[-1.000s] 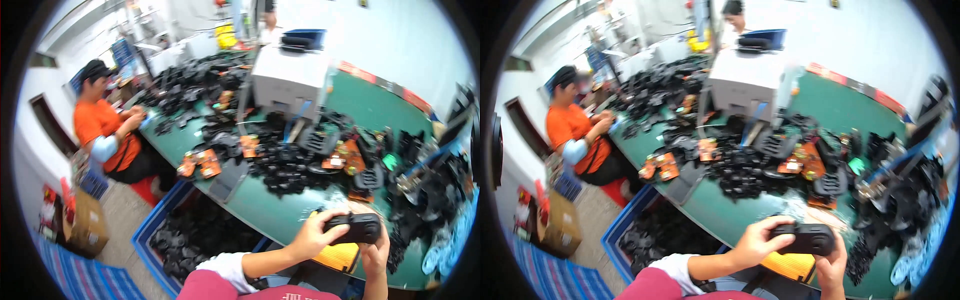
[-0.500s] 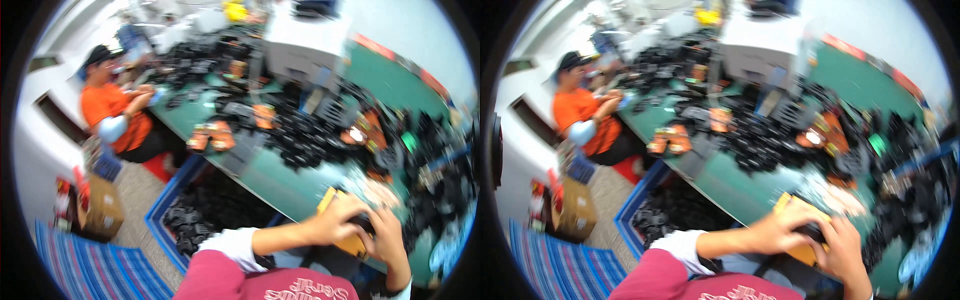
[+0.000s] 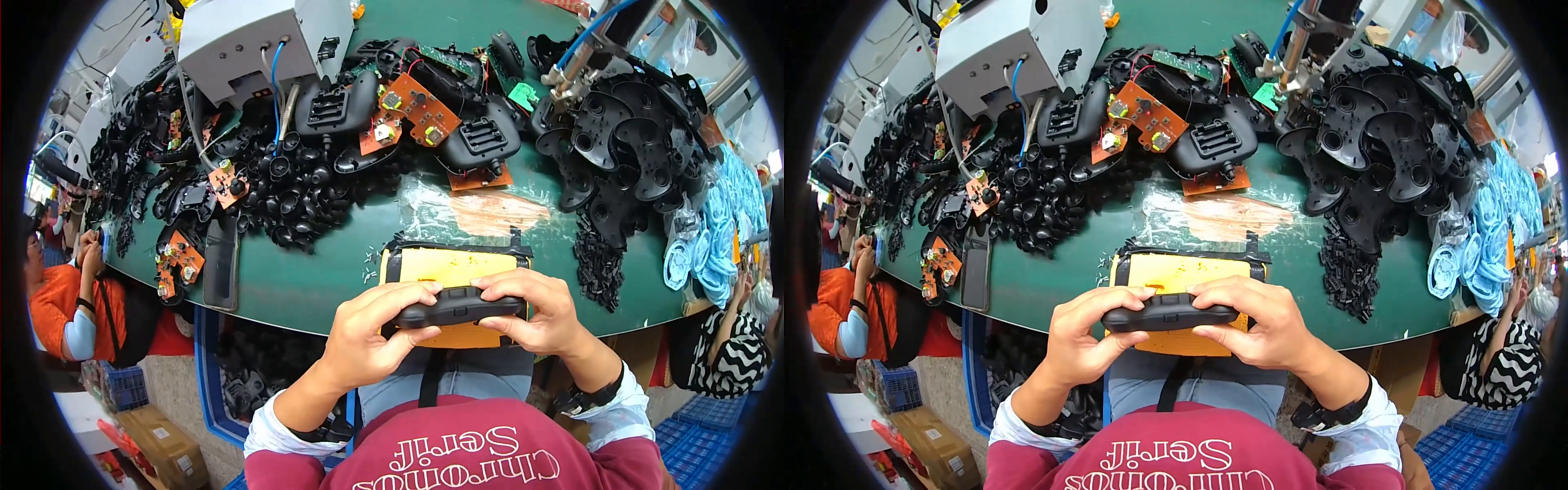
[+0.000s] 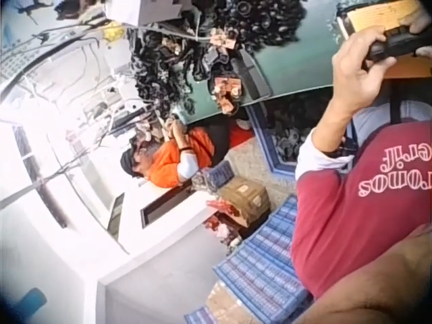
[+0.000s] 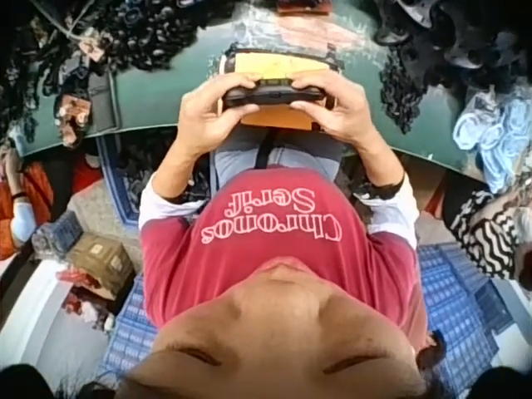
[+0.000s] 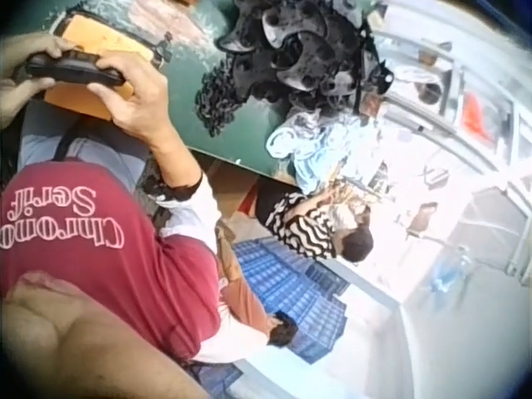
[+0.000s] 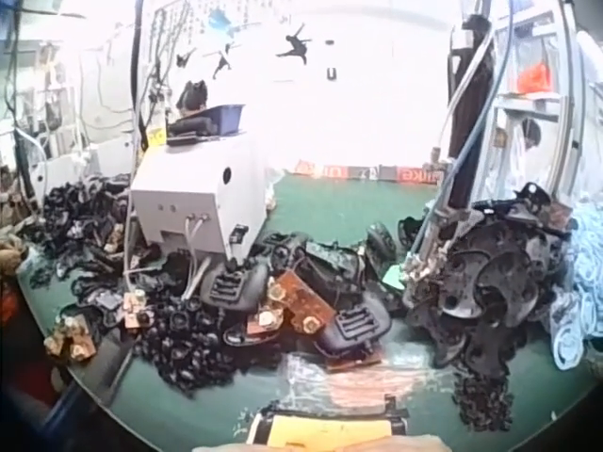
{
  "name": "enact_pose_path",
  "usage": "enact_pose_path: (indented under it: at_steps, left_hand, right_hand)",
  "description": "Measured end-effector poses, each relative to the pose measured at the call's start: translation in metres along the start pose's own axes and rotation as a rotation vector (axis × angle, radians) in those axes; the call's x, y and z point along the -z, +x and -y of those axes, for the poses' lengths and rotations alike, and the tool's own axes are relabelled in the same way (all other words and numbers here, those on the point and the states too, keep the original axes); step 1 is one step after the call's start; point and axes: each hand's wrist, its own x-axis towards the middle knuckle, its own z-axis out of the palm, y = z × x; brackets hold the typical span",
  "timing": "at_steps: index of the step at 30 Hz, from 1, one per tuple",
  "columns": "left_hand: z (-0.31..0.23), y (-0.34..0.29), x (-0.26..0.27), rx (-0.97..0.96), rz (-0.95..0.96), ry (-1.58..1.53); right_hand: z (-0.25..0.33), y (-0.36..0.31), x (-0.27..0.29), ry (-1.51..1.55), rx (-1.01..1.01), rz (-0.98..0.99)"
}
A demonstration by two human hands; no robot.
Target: Assembling the internal PCBs and external shells of handheld game controllers at an electronics workbench.
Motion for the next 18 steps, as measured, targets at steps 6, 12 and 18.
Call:
enact_pose_path:
  at_steps: [6,12,18]
  left_hand:
    - [-0.001,0.0,0.003,0.013,0.025,-0.024]
    - [0.0,0.002,0.008,0.001,0.083,-0.086]
    - [0.002,0.0,0.006,-0.025,0.069,-0.048]
  right_hand:
    - [0.001,-0.001,0.0,0.016,-0.041,-0.001]
    - [0.001,-0.005,0.0,-0.001,-0.032,0.001]
    - [-0.008,-0.004,0.003,0.058,-0.025,0.026]
